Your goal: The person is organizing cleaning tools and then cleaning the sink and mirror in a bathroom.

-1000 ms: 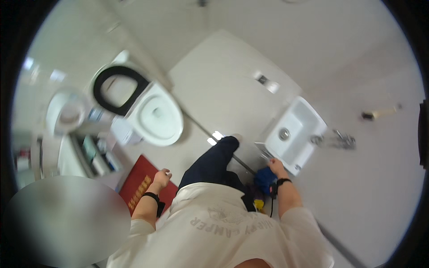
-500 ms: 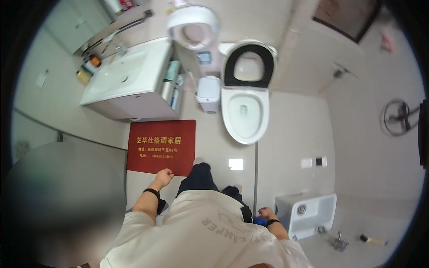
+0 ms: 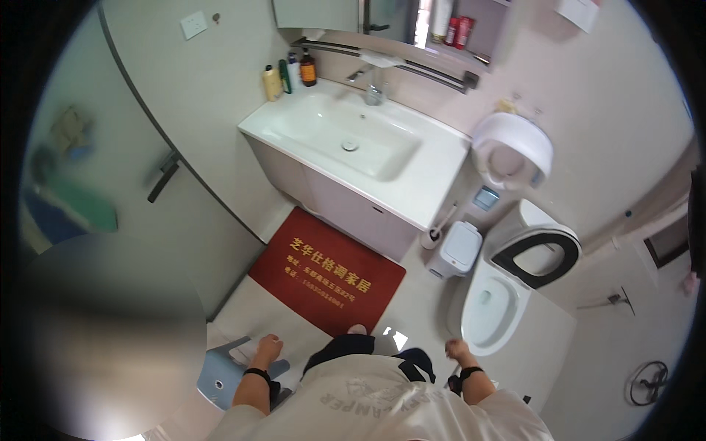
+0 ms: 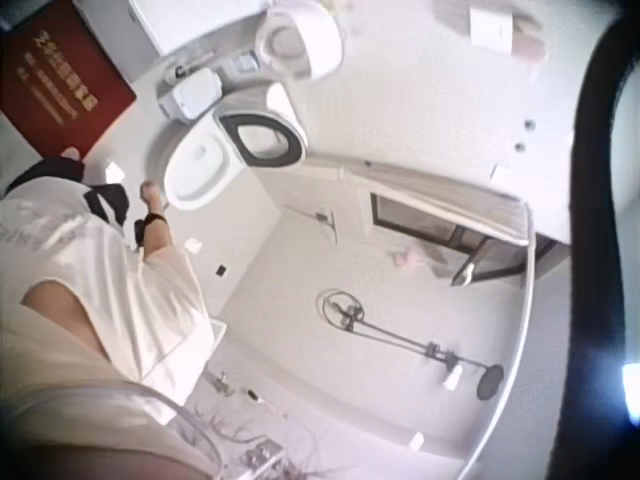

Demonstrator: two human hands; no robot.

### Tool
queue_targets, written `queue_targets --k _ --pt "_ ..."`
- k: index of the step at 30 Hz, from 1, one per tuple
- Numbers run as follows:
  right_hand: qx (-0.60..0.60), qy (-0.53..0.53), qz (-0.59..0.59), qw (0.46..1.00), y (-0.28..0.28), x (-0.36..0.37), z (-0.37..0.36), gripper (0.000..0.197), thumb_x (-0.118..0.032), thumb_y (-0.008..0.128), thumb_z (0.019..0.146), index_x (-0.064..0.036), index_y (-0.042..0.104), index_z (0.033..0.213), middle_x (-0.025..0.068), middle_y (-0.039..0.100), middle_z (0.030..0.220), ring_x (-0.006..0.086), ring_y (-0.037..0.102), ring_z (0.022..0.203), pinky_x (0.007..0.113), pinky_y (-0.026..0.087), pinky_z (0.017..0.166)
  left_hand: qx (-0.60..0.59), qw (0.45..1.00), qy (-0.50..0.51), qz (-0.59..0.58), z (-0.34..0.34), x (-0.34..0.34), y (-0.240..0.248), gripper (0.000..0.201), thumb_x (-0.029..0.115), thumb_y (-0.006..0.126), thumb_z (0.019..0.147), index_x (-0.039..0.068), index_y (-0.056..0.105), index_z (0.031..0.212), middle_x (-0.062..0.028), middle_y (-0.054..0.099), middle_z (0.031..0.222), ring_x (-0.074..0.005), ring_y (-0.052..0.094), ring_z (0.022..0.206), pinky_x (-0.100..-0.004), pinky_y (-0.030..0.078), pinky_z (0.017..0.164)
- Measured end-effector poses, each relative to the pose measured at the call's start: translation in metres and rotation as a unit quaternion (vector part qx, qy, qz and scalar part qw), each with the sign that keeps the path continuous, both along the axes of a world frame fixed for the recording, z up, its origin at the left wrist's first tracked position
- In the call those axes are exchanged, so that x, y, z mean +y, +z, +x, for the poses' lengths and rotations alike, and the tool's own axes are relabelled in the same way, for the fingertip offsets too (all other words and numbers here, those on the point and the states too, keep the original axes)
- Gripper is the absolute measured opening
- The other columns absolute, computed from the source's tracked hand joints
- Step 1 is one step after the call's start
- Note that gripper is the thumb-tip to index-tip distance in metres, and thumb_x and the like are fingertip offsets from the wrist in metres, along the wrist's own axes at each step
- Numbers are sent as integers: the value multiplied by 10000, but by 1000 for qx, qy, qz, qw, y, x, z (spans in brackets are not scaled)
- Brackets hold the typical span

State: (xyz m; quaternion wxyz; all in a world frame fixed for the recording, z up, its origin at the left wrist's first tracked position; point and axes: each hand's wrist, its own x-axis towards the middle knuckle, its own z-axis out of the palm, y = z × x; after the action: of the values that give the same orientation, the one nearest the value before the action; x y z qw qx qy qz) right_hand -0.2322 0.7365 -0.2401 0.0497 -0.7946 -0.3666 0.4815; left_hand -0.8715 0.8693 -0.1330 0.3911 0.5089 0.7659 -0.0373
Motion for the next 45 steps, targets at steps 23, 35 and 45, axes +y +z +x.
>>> queue_targets --k 23,35,45 --pt "150 -193 403 882 317 817 -138 272 -330 611 821 -73 584 736 10 573 635 70 478 510 217 382 454 -208 911 -142 327 96 540 215 289 181 580 834 40 570 1086 -111 602 930 -180 569 726 -294 474 662" --pt "-236 -147 484 830 325 876 -136 343 -317 614 788 18 647 721 180 604 624 315 602 596 368 466 583 -389 867 -232 210 206 742 194 301 195 578 850 39 550 1106 -119 577 1030 -187 576 819 -282 473 710" --pt "-192 -251 429 846 313 867 -138 340 -327 616 795 9 638 749 189 618 676 341 608 654 382 477 629 -613 771 16 -174 288 800 184 296 128 467 892 -87 480 1095 -176 556 1064 -253 544 1021 -331 452 893"
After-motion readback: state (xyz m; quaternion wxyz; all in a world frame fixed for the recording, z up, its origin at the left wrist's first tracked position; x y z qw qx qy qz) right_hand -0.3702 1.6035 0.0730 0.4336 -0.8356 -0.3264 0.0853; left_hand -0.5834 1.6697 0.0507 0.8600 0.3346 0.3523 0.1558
